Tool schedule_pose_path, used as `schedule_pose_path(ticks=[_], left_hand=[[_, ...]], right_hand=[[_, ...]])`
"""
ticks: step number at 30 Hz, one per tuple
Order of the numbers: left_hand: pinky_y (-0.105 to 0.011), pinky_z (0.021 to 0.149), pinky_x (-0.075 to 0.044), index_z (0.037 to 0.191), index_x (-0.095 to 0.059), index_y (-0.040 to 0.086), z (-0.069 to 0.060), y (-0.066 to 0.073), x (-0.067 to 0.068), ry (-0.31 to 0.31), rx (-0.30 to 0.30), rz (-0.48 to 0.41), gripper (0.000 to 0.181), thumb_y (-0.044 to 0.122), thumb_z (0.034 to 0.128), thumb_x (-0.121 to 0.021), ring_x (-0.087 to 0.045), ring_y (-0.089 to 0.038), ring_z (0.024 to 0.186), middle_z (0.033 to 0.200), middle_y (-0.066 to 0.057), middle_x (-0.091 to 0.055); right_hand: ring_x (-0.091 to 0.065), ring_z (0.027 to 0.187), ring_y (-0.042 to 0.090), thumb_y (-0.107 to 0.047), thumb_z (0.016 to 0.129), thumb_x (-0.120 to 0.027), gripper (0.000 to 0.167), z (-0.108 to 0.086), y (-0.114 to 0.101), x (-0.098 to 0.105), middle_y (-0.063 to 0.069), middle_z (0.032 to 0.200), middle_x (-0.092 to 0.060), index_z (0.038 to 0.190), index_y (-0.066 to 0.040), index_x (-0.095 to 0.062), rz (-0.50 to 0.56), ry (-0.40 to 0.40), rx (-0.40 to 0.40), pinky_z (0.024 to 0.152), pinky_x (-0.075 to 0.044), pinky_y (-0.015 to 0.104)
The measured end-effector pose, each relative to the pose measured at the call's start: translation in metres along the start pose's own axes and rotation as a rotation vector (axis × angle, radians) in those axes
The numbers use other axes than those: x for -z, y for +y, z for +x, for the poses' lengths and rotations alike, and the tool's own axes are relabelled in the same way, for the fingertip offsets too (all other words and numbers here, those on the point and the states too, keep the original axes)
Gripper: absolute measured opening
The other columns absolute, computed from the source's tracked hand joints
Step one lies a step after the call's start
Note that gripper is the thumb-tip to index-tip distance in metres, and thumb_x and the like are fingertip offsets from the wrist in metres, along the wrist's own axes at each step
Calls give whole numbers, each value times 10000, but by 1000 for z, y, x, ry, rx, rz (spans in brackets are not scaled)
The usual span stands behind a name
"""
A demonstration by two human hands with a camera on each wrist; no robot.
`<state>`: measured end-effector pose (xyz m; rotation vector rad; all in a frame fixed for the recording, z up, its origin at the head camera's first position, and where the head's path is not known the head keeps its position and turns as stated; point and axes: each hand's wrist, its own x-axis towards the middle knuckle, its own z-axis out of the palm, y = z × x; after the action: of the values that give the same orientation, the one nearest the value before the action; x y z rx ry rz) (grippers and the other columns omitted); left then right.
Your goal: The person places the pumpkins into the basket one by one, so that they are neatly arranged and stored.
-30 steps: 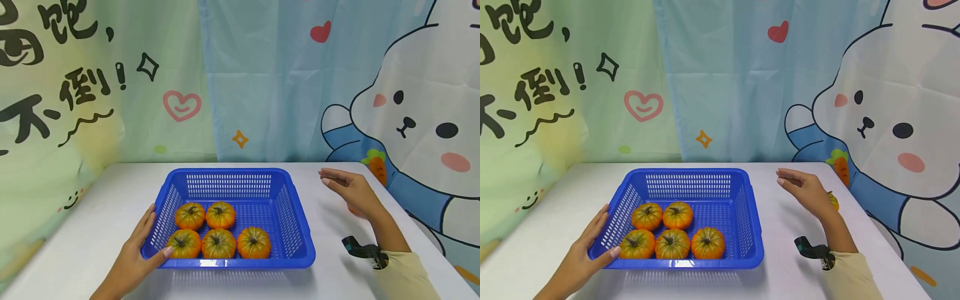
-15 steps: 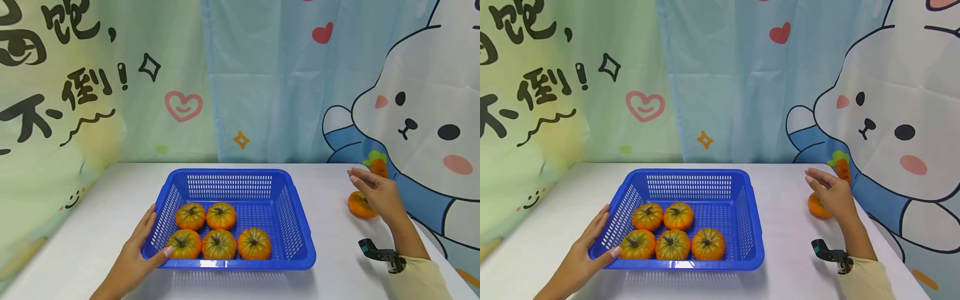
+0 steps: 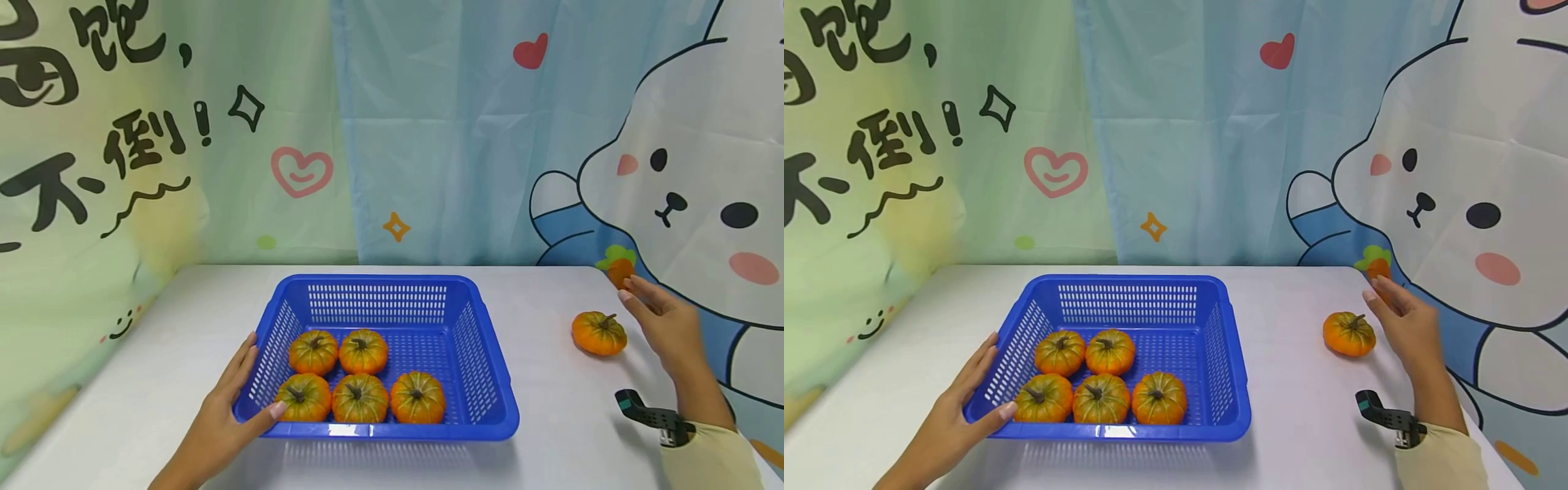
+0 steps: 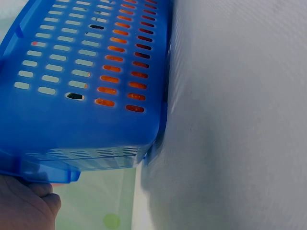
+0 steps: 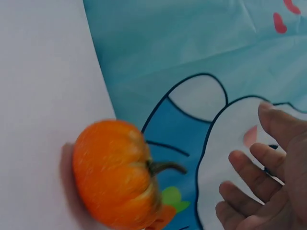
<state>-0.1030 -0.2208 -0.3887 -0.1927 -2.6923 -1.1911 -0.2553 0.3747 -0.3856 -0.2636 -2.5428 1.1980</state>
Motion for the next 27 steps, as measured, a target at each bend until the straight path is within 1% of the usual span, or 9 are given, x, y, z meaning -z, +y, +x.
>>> schedule_pose_path(ticks=[3, 5, 10, 12, 13, 17, 19, 20, 27], left_hand=[[-649, 1035, -285, 1536, -233, 35, 2, 1, -1, -3, -9, 4, 892, 369, 864, -715, -180, -398, 1435, 1619, 71, -81], [-647, 1034, -285, 1534, -236, 27, 3, 1, 0, -3, -13, 4, 892, 367, 864, -717, -181, -399, 1434, 1619, 68, -81], [-585, 1030, -309, 1536, -234, 34, 1, 1, 2, 3, -17, 29, 886, 360, 867, -714, -205, -403, 1426, 1620, 62, -88], [-426, 1057, -324, 1537, -232, 35, 0, 0, 2, 4, -26, 30, 885, 347, 867, -718, -213, -401, 1424, 1619, 62, -93], [-410, 1058, -310, 1538, -229, 39, 0, 0, 1, 1, -27, 28, 886, 345, 867, -719, -207, -395, 1427, 1619, 65, -92], [-454, 1078, -309, 1533, -237, 26, -2, -2, 0, 1, -29, 8, 889, 336, 861, -728, -195, -400, 1429, 1619, 64, -95], [-611, 1036, -297, 1534, -239, 28, -2, -2, -1, -1, -23, 9, 892, 351, 860, -725, -190, -405, 1429, 1619, 63, -92], [-630, 1029, -301, 1534, -239, 28, -2, -2, 0, -1, -20, 7, 892, 355, 860, -724, -189, -409, 1429, 1619, 62, -90], [-608, 1032, -308, 1536, -236, 37, -1, -2, 0, 2, -11, 10, 884, 362, 867, -713, -188, -385, 1436, 1618, 75, -85]], right_hand=[[-189, 1392, 495, -581, 940, -489, 802, 2, 11, 3, 226, 1554, -203, 1547, -134, -216, 7, -45, -59, 1008, -295, 657], [-124, 1394, 521, -609, 926, -487, 878, 2, 18, 2, 247, 1565, -129, 1561, -130, -116, 37, -96, -110, 1005, -245, 704], [-74, 1377, 560, -587, 929, -513, 978, 4, 34, -6, 301, 1561, 0, 1549, -109, 72, 145, -241, -177, 1035, -196, 695], [-85, 1371, 567, -562, 940, -519, 976, 3, 39, -8, 320, 1553, -9, 1541, -110, 103, 170, -289, -167, 1036, -204, 684], [-85, 1371, 567, -548, 946, -520, 970, 2, 41, -8, 327, 1550, -15, 1538, -109, 112, 179, -310, -159, 1036, -203, 680], [-103, 1366, 567, -520, 958, -523, 946, 3, 47, -14, 365, 1528, -73, 1538, -77, 80, 191, -369, -130, 1041, -201, 673], [-120, 1360, 565, -521, 957, -525, 928, 4, 51, -16, 374, 1523, -78, 1544, -48, 16, 183, -373, -135, 1047, -206, 668], [-137, 1355, 561, -528, 954, -524, 919, 4, 52, -17, 376, 1520, -87, 1545, -33, -23, 170, -367, -142, 1048, -217, 665], [-215, 1342, 525, -542, 957, -502, 855, 8, 59, -22, 352, 1520, -170, 1505, 54, -228, 123, -314, -185, 1045, -277, 628]])
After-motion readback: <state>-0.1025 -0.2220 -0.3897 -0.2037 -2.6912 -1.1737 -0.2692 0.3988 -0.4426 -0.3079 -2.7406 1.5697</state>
